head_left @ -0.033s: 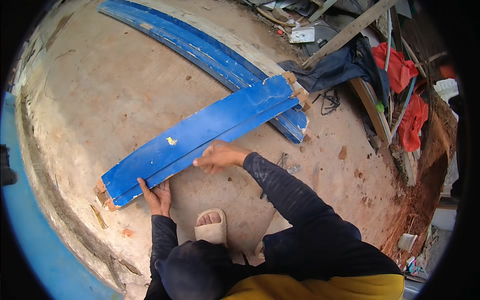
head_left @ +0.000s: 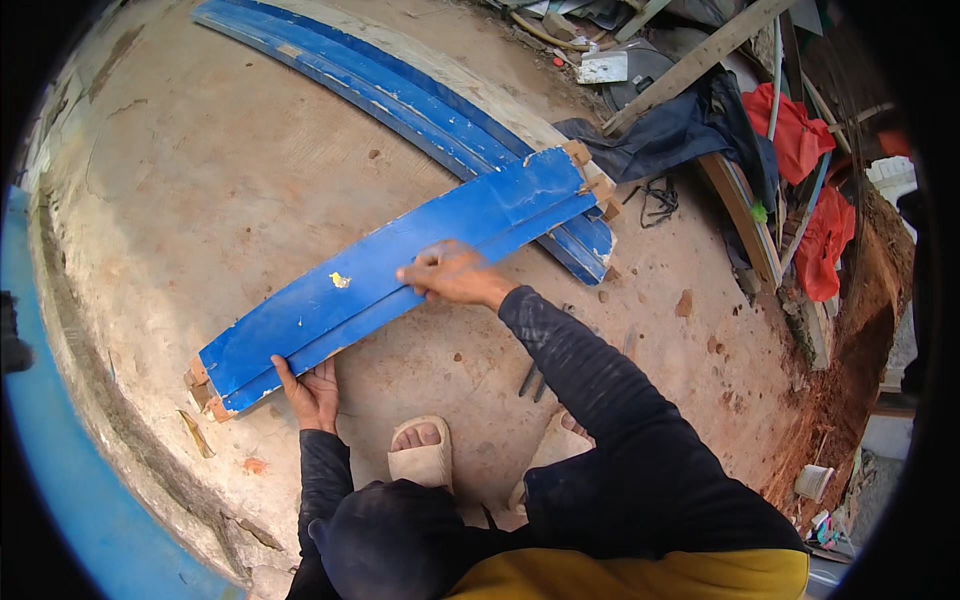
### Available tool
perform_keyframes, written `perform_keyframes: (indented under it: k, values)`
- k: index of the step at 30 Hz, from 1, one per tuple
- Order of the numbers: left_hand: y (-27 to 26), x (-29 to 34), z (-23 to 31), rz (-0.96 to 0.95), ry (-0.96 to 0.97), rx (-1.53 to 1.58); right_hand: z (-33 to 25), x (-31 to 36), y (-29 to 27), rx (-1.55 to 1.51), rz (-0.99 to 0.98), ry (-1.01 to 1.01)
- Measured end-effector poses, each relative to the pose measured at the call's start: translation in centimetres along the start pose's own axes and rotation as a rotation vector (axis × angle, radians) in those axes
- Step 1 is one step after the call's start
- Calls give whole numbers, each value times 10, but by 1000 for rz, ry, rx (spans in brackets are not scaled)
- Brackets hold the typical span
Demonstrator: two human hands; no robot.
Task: The person uses a hammer and a machete to pry apart and break a blue-painted wooden plank. They repeatedly strike the plank and use the machete as a lever to separate pieces.
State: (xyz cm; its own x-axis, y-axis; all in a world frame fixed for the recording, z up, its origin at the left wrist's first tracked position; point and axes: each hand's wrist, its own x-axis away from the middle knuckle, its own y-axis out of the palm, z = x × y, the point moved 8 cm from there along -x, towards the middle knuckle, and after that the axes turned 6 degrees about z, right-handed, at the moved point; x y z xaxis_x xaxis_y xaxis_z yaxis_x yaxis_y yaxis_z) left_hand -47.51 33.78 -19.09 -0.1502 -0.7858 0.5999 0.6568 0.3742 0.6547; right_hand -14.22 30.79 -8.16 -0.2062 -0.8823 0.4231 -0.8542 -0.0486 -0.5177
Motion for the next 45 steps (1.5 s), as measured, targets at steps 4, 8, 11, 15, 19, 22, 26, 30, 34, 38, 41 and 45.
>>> perform_keyframes:
  k: [4, 8, 11, 15, 19, 22, 26, 30, 34, 38, 41, 45]
  values:
    - [8, 1, 20, 8, 91, -76, 2, -43, -122, 619, 652, -242]
    - [37, 0, 60, -66, 198, -98, 7, -76, -141, 622, 90, -13]
    - [68, 8, 105, -129, 340, -91, -19, -54, -142, 457, -207, 50]
    - [133, -2, 172, -109, 443, -146, -23, 20, -110, 291, -192, -54]
    - [266, -46, 167, -401, 388, -411, 12, 83, -44, -146, -71, 20]
    - [346, -86, 104, -438, 260, -594, 29, 100, -11, -341, 122, 34]
    - [390, -101, -10, -416, 142, -665, 43, 110, -20, -523, 364, 10]
    - [397, -97, -100, -499, -46, -688, 83, 117, -34, -717, 368, 245]
    - [368, -99, -146, -489, -149, -634, 113, 112, -37, -783, 405, 279]
    - [277, -65, -164, -464, -193, -938, 148, 94, -26, -746, 448, 304]
    - [186, 11, -182, -504, -377, -1121, 167, 82, -27, -631, 439, 284]
    - [107, 67, -204, -492, -454, -1303, 175, 82, -35, -372, 200, 370]
